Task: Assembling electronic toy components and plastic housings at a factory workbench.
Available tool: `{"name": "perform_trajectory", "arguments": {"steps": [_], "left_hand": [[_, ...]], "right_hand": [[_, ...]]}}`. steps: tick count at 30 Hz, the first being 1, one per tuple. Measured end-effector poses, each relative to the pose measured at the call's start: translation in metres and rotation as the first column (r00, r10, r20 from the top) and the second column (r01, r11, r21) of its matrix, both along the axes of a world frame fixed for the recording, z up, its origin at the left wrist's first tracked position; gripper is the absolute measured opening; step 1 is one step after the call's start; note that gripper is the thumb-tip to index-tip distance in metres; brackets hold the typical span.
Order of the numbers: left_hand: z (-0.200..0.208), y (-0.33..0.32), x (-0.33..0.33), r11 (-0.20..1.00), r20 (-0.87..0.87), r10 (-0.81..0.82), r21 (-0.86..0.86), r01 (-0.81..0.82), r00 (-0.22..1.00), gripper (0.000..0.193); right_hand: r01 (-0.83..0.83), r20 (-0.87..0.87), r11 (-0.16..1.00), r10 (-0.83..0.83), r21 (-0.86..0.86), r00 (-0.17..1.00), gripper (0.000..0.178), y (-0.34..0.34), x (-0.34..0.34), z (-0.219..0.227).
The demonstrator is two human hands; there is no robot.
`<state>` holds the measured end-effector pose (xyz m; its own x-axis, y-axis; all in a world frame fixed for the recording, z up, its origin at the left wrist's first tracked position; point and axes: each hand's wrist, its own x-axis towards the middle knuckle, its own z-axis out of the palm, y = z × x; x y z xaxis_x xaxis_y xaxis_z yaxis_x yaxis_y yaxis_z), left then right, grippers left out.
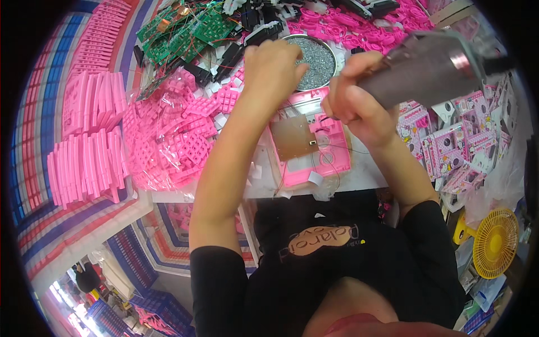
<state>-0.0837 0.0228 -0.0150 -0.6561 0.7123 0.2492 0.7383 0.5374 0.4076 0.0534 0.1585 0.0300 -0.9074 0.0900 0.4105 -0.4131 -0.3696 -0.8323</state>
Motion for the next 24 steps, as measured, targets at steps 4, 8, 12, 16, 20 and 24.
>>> {"name": "perform_trajectory", "arguments": {"steps": [4,8,12,16,20,24], "left_hand": [[-0.026,0.018,-0.009,0.957,-0.252,-0.007,-0.283,-0.067,0.968,0.015],[-0.022,0.017,-0.009,0.986,-0.185,0.018,-0.162,-0.048,0.983,0.018],[-0.021,0.011,-0.01,0.997,-0.229,0.07,-0.009,-0.074,0.971,0.023],[-0.002,-0.01,0.019,0.973,-0.188,0.183,0.176,-0.15,0.965,0.03],[0.02,-0.054,0.058,0.952,0.101,0.157,0.248,-0.178,0.982,0.031],[0.008,-0.091,0.095,0.931,0.05,0.218,0.29,-0.224,0.975,0.013]], "right_hand": [[-0.042,0.052,0.999,0.042,0.006,0.998,0.029,-0.007,0.008,-0.01],[-0.115,0.12,0.993,0.11,0.031,0.987,0.031,-0.021,0.018,-0.023],[-0.217,0.156,0.976,0.219,-0.026,0.963,0.032,-0.044,0.023,-0.028],[-0.217,0.202,0.974,0.2,0.066,0.959,0.03,-0.047,0.026,-0.033],[-0.223,0.142,0.933,0.189,0.283,0.972,0.027,-0.052,0.026,-0.032],[-0.192,0.076,0.863,0.176,0.467,0.981,0.026,-0.051,0.026,-0.034]]}}
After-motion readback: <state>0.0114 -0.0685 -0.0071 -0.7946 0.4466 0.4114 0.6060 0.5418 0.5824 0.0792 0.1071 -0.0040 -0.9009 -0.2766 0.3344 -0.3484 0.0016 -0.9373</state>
